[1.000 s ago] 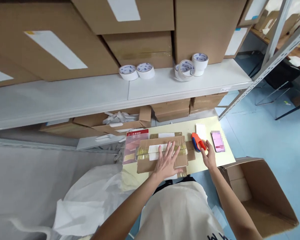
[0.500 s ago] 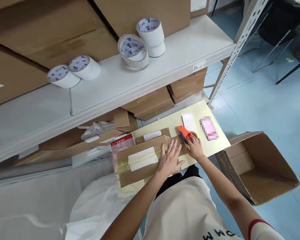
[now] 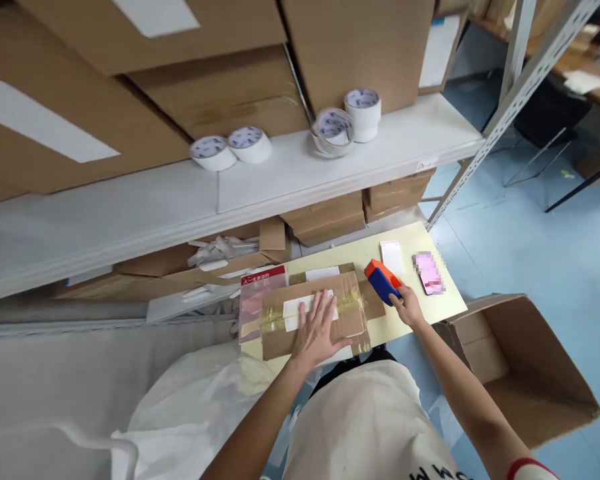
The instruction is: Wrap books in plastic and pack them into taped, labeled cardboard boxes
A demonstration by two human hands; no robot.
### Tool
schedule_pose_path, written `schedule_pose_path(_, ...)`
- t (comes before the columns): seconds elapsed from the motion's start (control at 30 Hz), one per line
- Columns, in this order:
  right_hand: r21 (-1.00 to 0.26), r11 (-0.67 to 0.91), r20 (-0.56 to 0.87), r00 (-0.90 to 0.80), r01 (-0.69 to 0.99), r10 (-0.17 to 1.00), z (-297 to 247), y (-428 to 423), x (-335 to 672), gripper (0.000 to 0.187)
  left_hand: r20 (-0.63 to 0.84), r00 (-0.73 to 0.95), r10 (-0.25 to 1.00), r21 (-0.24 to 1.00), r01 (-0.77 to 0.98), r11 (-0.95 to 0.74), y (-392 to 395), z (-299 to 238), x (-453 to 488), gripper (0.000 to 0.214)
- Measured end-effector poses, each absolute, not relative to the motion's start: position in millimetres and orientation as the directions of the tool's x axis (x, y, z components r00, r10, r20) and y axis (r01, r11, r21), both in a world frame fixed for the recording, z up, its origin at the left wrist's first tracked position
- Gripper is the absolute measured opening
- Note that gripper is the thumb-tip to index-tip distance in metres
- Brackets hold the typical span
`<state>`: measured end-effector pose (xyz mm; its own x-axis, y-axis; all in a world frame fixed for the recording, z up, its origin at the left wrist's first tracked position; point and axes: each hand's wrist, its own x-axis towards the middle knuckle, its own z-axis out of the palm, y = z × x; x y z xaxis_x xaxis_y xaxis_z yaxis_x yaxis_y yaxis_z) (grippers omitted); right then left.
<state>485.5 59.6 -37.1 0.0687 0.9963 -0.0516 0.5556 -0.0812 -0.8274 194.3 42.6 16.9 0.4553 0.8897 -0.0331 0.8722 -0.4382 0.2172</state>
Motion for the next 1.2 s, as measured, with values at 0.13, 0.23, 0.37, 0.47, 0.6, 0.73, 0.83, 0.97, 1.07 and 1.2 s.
schedule_pose_path(0.13, -0.983, -0.084, -0.056, 0.169, 0.162, 0.984, 6.9, 53.9, 475.4, 0.037, 0.010, 0.344, 0.939, 0.225, 0.914, -0.337, 25.0, 14.1, 150.2, 0.083)
schedule_pose_path(0.23, -0.991, -0.041, -0.060, 0.153, -0.127, 0.986, 35.4, 61.3, 452.7, 0.044, 0.049, 0.316, 0.947, 0.371, 0.875, -0.311, 18.4, 16.0, 135.1, 0.071)
schedule_pose_path(0.37, -0.951, -0.114, -0.133, 0.044, -0.289, 0.990, 65.2, 71.0, 410.1, 0.049, 0.133, 0.165, 0.977, 0.758, 0.618, -0.208, 22.3, 42.1, 137.2, 0.062)
schedule_pose_path(0.47, -0.954, -0.135, -0.129, -0.041, -0.268, 0.991, 78.5, 69.2, 384.3, 0.055, 0.039, 0.050, 0.998, 0.992, 0.122, -0.045, 30.9, 80.3, 141.4, 0.073)
schedule_pose_path(0.6, -0.973, -0.149, -0.126, -0.134, -0.176, 0.983, 86.1, 62.2, 367.3, 0.067, -0.226, 0.135, 0.965, 0.929, -0.269, 0.256, 39.7, 121.9, 133.9, 0.068)
schedule_pose_path(0.73, -0.984, -0.145, -0.121, -0.209, -0.104, 0.970, 91.0, 60.0, 360.8, 0.069, -0.316, 0.155, 0.936, 0.863, -0.362, 0.352, 39.8, 128.4, 120.4, 0.056)
schedule_pose_path(0.83, -0.990, -0.132, -0.116, -0.270, -0.043, 0.956, 95.2, 62.0, 357.6, 0.066, -0.295, 0.105, 0.950, 0.862, -0.401, 0.312, 38.4, 122.2, 115.7, 0.052)
schedule_pose_path(0.97, -0.990, -0.141, -0.128, -0.331, -0.018, 0.935, 100.5, 67.1, 353.2, 0.067, -0.312, 0.178, 0.933, 0.756, -0.548, 0.358, 40.2, 115.2, 113.8, 0.052)
schedule_pose_path(1.07, -0.990, -0.138, -0.126, -0.328, -0.012, 0.936, 102.1, 71.9, 349.0, 0.066, -0.329, 0.239, 0.914, 0.648, -0.647, 0.402, 43.3, 108.5, 111.8, 0.053)
schedule_pose_path(1.2, -0.992, -0.126, -0.117, -0.318, -0.006, 0.941, 100.7, 77.4, 342.6, 0.063, -0.330, 0.232, 0.915, 0.594, -0.703, 0.392, 44.1, 97.0, 106.5, 0.045)
